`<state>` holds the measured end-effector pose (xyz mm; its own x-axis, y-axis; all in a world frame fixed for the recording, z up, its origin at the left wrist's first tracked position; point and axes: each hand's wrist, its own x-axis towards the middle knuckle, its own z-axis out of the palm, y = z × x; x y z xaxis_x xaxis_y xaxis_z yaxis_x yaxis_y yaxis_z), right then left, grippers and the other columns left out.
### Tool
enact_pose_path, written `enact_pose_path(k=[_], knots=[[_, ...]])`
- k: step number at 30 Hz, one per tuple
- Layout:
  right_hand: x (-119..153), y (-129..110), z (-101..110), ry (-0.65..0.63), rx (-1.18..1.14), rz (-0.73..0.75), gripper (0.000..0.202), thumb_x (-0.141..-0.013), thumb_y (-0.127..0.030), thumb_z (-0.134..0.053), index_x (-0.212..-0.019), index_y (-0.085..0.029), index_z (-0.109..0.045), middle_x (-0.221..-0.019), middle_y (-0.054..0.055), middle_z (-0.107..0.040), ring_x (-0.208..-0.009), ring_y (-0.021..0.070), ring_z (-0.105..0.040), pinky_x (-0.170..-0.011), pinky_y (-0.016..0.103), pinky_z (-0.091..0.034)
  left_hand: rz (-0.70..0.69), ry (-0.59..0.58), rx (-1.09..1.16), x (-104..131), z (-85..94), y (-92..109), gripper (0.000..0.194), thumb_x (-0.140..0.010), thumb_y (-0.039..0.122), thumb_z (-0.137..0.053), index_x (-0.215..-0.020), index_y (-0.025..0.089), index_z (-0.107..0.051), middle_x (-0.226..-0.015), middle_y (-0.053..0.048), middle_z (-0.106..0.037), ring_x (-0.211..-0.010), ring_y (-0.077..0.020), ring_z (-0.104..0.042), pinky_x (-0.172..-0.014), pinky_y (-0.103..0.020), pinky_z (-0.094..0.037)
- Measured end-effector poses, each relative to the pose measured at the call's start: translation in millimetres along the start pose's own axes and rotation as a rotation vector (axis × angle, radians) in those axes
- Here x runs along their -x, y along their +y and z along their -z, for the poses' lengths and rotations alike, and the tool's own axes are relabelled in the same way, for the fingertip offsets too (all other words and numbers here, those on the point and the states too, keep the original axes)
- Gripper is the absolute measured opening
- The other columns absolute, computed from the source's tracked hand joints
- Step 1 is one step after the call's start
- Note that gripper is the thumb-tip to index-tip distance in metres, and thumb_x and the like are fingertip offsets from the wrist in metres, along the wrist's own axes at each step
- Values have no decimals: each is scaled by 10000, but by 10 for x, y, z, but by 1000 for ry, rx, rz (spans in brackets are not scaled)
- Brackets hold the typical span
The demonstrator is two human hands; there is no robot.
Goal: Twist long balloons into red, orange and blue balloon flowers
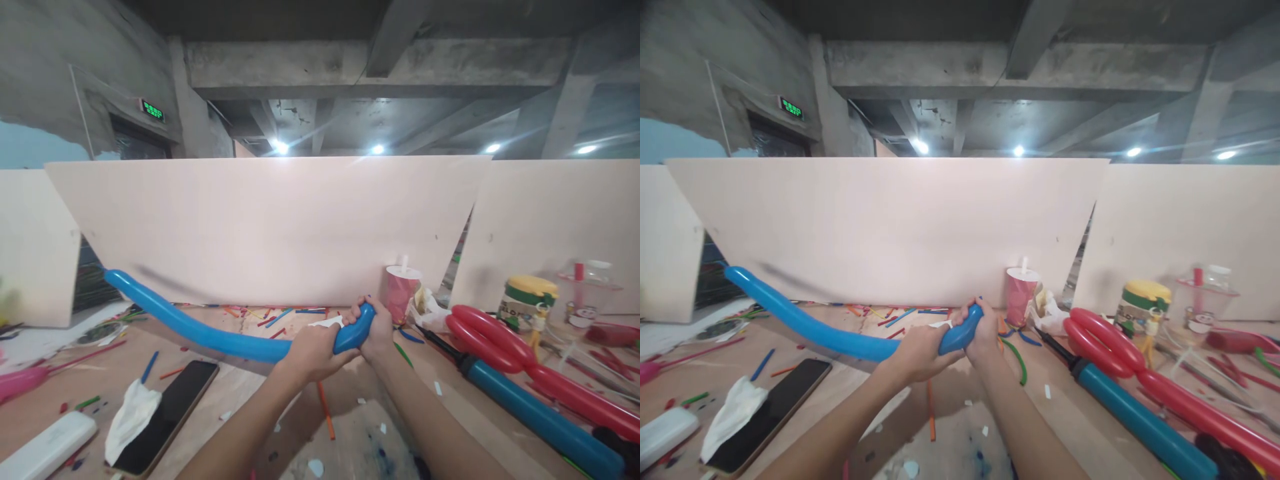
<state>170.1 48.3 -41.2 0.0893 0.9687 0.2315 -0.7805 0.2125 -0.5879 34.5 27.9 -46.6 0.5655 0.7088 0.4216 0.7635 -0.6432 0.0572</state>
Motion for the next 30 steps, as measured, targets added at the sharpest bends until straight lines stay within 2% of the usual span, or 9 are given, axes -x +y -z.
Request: enact_pose_path(k=[5,9,14,17,20,22,26,30], knots=[[3,21,-47,51,-50,-74,358,-819,-375,-548,-561,-194,-378,-356,-87,-373,-297,66,-344,-346,183,-339,-40,-13,-19,20,1,23,396,-882,504,-353,-1006,191,-561,-909,-97,-683,-829,-284,-649,-683,-354,-462],[28,14,-108,57,-85,-115,444,-885,-350,-440,-503,-191,-279,-308,-86,-273,-260,57,-221,-295,173,-236,-79,-2,-18,32,23,64,333,-902,435,-347,-997,201,-565,-926,-84,-678,-841,-261,-643,-695,-333,-455],[56,-37,-184,27,-116,-164,469,-918,-300,-330,-468,-191,-254,-292,-75,-222,-261,62,-140,-272,173,-169,-95,-9,-50,18,7,91,365,-929,398,-267,-1043,211,-559,-907,-85,-681,-806,-265,-643,-658,-349,-459],[64,-58,-209,-4,-118,-199,474,-916,-298,-322,-459,-193,-254,-292,-77,-204,-261,64,-120,-265,173,-152,-113,-25,-34,8,-10,79,359,-931,374,-272,-1023,193,-568,-925,-97,-679,-843,-259,-639,-697,-350,-464],[65,-62,-211,-27,-111,-231,464,-909,-286,-330,-457,-196,-277,-299,-70,-230,-257,70,-162,-264,178,-180,-126,-44,-42,6,14,55,358,-928,363,-282,-986,179,-584,-914,-106,-681,-834,-261,-643,-702,-351,-466],[57,-62,-202,-24,-108,-230,443,-903,-276,-345,-469,-194,-309,-322,-54,-304,-275,85,-270,-293,190,-276,-123,-35,-44,7,63,34,378,-920,408,-300,-988,170,-586,-911,-114,-683,-821,-269,-647,-696,-355,-468],[20,-85,-182,15,-111,-179,373,-880,-263,-385,-515,-192,-360,-412,-24,-455,-396,120,-469,-458,258,-460,-74,30,17,2,185,-27,463,-841,564,-409,-1066,189,-561,-980,-95,-681,-879,-276,-644,-736,-356,-467],[-17,-240,-173,70,-118,-93,332,-860,-268,-411,-542,-196,-349,-414,-46,-436,-404,118,-475,-489,261,-468,14,21,30,-6,259,-145,526,-746,601,-530,-1135,247,-538,-992,-53,-684,-918,-282,-638,-756,-356,-464]])
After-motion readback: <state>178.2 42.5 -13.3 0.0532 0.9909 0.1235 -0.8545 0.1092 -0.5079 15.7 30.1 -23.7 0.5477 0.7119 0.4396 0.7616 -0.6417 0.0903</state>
